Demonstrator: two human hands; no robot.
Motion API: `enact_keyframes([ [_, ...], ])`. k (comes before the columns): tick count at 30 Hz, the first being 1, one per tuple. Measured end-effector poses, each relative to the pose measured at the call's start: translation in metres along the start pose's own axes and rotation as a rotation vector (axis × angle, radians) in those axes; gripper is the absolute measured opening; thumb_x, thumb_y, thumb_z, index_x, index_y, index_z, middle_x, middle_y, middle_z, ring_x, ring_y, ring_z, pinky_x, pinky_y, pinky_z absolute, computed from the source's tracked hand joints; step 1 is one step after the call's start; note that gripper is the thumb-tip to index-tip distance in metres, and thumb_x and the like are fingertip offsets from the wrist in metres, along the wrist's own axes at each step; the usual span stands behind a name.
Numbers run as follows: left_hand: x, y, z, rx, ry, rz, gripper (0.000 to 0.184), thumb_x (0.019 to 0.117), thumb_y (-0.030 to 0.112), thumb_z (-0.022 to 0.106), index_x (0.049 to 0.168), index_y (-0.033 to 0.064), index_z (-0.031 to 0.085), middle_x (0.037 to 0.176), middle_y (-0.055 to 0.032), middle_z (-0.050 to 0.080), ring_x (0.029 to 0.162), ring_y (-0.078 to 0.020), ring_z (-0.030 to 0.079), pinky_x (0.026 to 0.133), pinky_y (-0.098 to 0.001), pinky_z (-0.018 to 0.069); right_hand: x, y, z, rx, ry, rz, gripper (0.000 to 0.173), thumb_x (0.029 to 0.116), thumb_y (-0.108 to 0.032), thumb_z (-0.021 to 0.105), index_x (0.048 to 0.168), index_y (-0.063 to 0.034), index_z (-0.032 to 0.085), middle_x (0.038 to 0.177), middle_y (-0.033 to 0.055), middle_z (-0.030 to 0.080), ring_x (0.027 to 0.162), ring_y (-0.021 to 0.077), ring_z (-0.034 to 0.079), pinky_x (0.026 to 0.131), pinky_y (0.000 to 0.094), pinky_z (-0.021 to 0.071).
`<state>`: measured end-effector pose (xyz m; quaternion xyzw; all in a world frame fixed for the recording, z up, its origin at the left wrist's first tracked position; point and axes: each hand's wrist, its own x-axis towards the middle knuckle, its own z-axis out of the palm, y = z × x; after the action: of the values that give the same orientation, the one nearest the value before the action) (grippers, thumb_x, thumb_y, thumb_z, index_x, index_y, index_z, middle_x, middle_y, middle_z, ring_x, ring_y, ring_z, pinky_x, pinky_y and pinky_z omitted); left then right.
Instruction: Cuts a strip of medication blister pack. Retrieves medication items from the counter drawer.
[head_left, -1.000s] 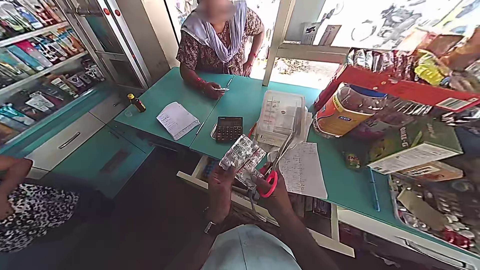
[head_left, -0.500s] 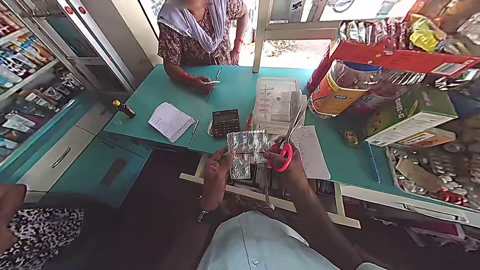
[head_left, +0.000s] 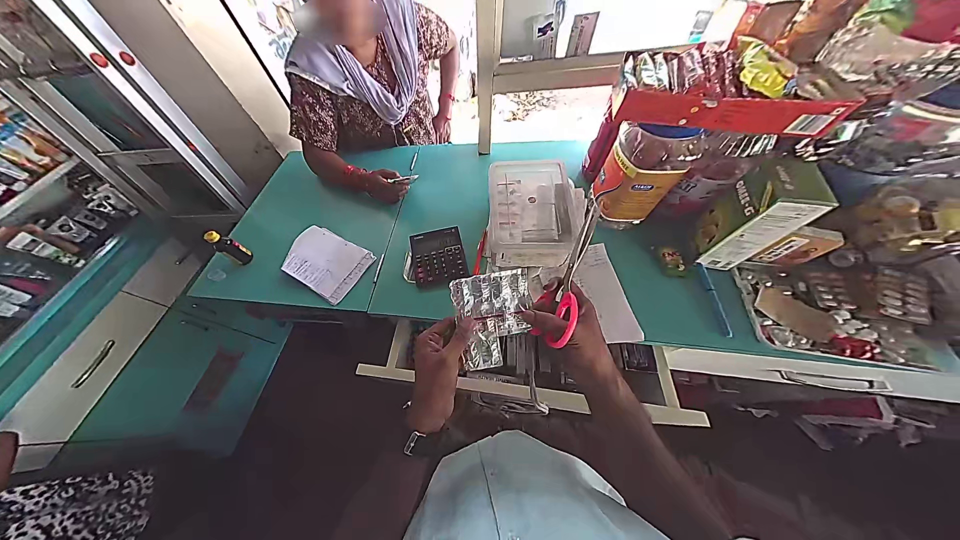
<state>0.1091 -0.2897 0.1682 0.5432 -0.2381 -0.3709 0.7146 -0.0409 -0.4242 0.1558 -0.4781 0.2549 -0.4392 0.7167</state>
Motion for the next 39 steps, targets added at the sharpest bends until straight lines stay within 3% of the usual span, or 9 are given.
enact_keyframes([
  [7,0.001,-0.003,0.006,0.010,-0.002,0.023,0.010,0.0964,0.001,0.063,0.102,-0.0045,0.070,0.088,-0.0084,0.074,0.083,-0.0141,0.072,0.080,-0.0321,0.0613,-0.008,-0.004,-0.018,-0.033,0.014,-0.084,0.054,0.0787,-0.009,0.084,0.120,-0.0037,0.050,0.081,0.0044,0.071,0.070,0.0126,0.069,0.064,0.0275,0.0592],
  [9,0.004,-0.002,0.007,0.007,0.020,0.035,0.009,0.0966,0.001,0.063,0.101,-0.0047,0.069,0.088,-0.0086,0.074,0.083,-0.0141,0.072,0.080,-0.0321,0.0613,-0.015,-0.004,-0.034,-0.108,-0.043,-0.114,0.072,0.0797,-0.042,0.085,0.130,-0.0069,0.048,0.087,-0.0008,0.068,0.071,0.0092,0.066,0.064,0.0263,0.0581],
  [11,0.008,-0.001,0.008,-0.008,0.026,0.037,0.011,0.0974,0.001,0.062,0.103,-0.0054,0.069,0.090,-0.0093,0.074,0.084,-0.0151,0.072,0.081,-0.0335,0.0615,-0.024,-0.005,-0.054,-0.210,-0.176,-0.092,0.094,0.0773,-0.073,0.073,0.140,-0.0113,0.042,0.097,-0.0048,0.067,0.073,0.0050,0.062,0.059,0.0222,0.0526],
  [15,0.016,0.001,0.011,-0.043,-0.004,0.024,0.016,0.0979,0.002,0.063,0.111,-0.0067,0.064,0.096,-0.0129,0.073,0.089,-0.0184,0.072,0.083,-0.0363,0.0616,-0.051,-0.008,-0.071,-0.168,-0.400,-0.003,0.049,0.0903,-0.052,0.073,0.127,-0.0239,0.058,0.104,-0.0049,0.071,0.088,0.0079,0.067,0.076,0.0266,0.0577],
  [17,0.019,0.000,0.012,-0.066,-0.010,0.018,0.022,0.0936,-0.001,0.068,0.113,-0.0078,0.062,0.098,-0.0149,0.073,0.091,-0.0209,0.073,0.085,-0.0377,0.0619,-0.063,-0.003,-0.074,-0.093,-0.497,0.076,0.038,0.0893,-0.039,0.078,0.122,-0.0256,0.064,0.105,-0.0024,0.074,0.093,0.0117,0.070,0.083,0.0314,0.0596],
  [20,0.022,-0.002,0.012,-0.093,-0.007,0.011,0.025,0.0896,-0.005,0.070,0.113,-0.0084,0.064,0.099,-0.0151,0.074,0.093,-0.0211,0.073,0.087,-0.0377,0.0616,-0.073,0.007,-0.078,-0.065,-0.635,0.233,0.049,0.0823,-0.047,0.083,0.122,-0.0277,0.063,0.097,-0.0076,0.071,0.086,0.0059,0.068,0.078,0.0262,0.0582],
  [22,0.022,-0.002,0.014,-0.107,0.003,-0.017,0.024,0.0911,-0.004,0.069,0.114,-0.0084,0.065,0.099,-0.0151,0.074,0.093,-0.0209,0.073,0.087,-0.0376,0.0618,-0.073,0.012,-0.083,-0.119,-0.787,0.316,0.062,0.0830,-0.063,0.075,0.127,-0.0250,0.056,0.097,-0.0073,0.068,0.088,0.0059,0.065,0.078,0.0259,0.0561],
  [25,0.022,-0.004,0.017,-0.127,0.027,-0.057,0.020,0.0931,-0.003,0.067,0.112,-0.0083,0.065,0.097,-0.0151,0.074,0.090,-0.0206,0.073,0.086,-0.0369,0.0619,-0.069,0.014,-0.077,-0.144,-0.933,0.360,0.067,0.0883,-0.067,0.067,0.134,-0.0211,0.050,0.096,-0.0065,0.065,0.088,0.0052,0.063,0.079,0.0248,0.0545],
  [39,0.027,-0.010,0.022,-0.053,0.092,-0.061,0.014,0.0903,-0.001,0.072,0.102,-0.0081,0.069,0.088,-0.0149,0.074,0.081,-0.0198,0.074,0.079,-0.0358,0.0631,-0.045,0.010,-0.039,-0.187,-0.866,0.282,0.067,0.0968,-0.065,0.054,0.140,-0.0146,0.054,0.079,-0.0069,0.064,0.068,0.0030,0.061,0.065,0.0239,0.0557],
])
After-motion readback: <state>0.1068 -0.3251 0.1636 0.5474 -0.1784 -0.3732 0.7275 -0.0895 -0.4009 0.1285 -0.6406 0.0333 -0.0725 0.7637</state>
